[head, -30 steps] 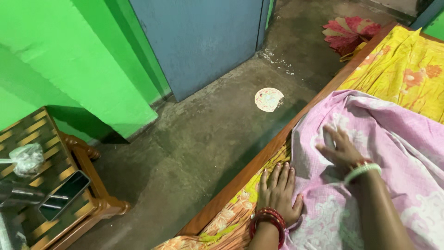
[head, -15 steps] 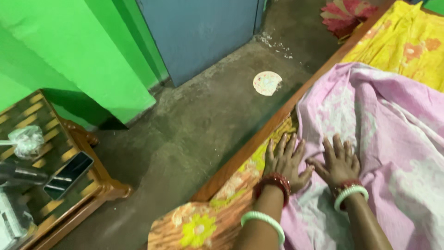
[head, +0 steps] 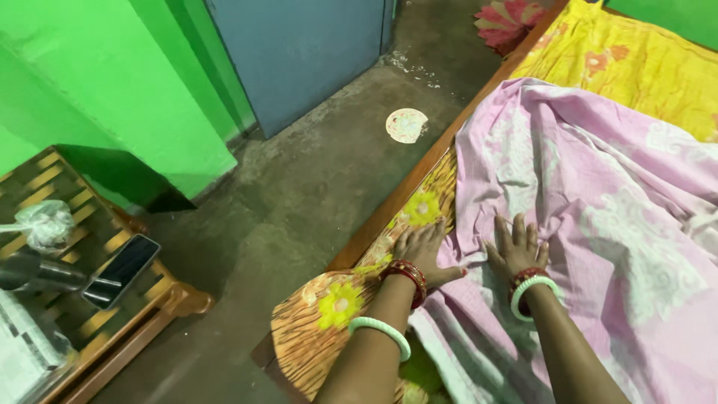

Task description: The person spreads a pink patterned bed sheet over a yellow floral bedsheet on a bed. They smooth out the fabric with both hands, adjusting the edges and corners to cover the mattress evenly.

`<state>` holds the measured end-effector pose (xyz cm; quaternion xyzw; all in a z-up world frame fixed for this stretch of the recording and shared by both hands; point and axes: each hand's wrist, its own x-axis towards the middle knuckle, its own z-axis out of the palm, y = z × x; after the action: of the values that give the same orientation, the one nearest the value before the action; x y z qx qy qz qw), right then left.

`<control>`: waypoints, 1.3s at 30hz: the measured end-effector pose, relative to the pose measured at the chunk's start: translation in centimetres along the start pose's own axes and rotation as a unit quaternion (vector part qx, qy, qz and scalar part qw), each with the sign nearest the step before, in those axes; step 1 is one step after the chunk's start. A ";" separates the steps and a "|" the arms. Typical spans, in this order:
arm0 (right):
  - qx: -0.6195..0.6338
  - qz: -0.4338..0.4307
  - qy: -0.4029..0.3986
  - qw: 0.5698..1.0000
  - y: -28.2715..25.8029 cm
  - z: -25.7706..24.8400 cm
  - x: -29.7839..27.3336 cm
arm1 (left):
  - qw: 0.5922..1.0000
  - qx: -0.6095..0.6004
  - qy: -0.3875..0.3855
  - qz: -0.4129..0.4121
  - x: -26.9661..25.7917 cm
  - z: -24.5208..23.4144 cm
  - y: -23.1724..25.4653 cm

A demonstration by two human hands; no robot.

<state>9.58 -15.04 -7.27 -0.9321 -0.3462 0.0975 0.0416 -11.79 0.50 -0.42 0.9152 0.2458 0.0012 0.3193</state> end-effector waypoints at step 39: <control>0.133 -0.052 0.196 0.970 -14.0 -6.4 -28.3 | 0.816 -0.547 0.183 0.026 -4.1 0.3 -3.6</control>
<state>-18.93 -23.01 5.33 -0.9001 -0.3628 -0.0440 0.2371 -16.97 0.93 -2.09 0.5789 0.2343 0.3115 0.7162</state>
